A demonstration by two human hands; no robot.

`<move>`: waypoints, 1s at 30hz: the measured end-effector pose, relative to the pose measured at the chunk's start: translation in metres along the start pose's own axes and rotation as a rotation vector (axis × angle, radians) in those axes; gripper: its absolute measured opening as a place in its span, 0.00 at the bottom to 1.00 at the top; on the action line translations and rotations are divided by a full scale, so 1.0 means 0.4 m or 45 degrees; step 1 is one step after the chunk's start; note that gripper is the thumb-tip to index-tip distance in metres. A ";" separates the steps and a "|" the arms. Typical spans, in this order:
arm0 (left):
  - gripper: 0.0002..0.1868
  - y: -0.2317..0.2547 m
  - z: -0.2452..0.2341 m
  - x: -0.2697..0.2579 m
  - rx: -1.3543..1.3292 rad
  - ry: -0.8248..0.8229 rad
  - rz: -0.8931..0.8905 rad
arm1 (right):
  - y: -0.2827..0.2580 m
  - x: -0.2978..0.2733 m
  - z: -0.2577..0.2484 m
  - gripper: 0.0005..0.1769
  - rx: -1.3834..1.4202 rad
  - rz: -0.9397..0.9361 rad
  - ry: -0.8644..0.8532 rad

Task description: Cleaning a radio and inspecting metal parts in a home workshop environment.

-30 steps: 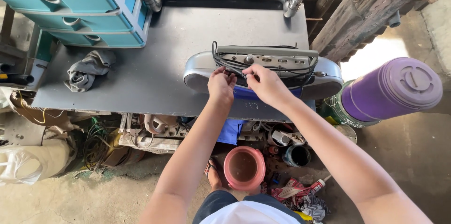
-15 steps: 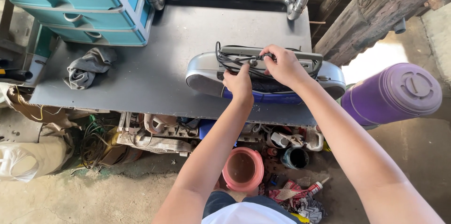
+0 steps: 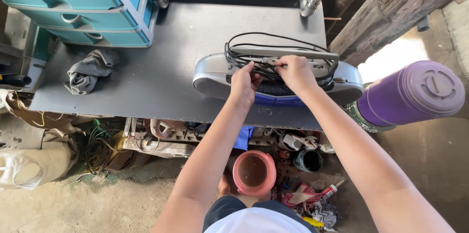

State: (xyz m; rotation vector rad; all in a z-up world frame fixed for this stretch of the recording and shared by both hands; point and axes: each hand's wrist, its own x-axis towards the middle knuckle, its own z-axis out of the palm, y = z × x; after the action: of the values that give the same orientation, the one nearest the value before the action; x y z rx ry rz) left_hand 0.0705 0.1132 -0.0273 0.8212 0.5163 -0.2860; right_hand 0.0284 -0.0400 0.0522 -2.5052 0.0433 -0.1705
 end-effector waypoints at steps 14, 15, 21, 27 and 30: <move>0.11 0.031 -0.047 -0.045 -0.182 -0.352 -0.019 | 0.045 -0.032 0.006 0.28 -0.323 -0.630 -0.146; 0.14 0.042 -0.049 -0.055 -0.159 -0.398 -0.023 | 0.060 -0.022 0.018 0.23 -0.324 -0.570 -0.183; 0.09 0.044 -0.077 -0.065 0.388 -0.437 0.243 | 0.019 0.013 -0.027 0.16 -0.149 -0.336 -0.471; 0.11 0.070 -0.109 -0.089 0.819 -0.283 0.321 | 0.012 -0.022 0.000 0.26 -0.412 -0.616 -0.175; 0.11 0.085 -0.124 -0.102 0.919 -0.183 0.284 | -0.010 -0.037 0.009 0.27 -0.341 -0.648 -0.042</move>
State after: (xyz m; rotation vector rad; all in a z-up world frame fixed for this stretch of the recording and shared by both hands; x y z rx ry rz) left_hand 0.0346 0.1748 -0.0125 1.5342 0.1708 -0.3261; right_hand 0.0140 -0.0337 0.0499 -2.7359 -0.6268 -0.3497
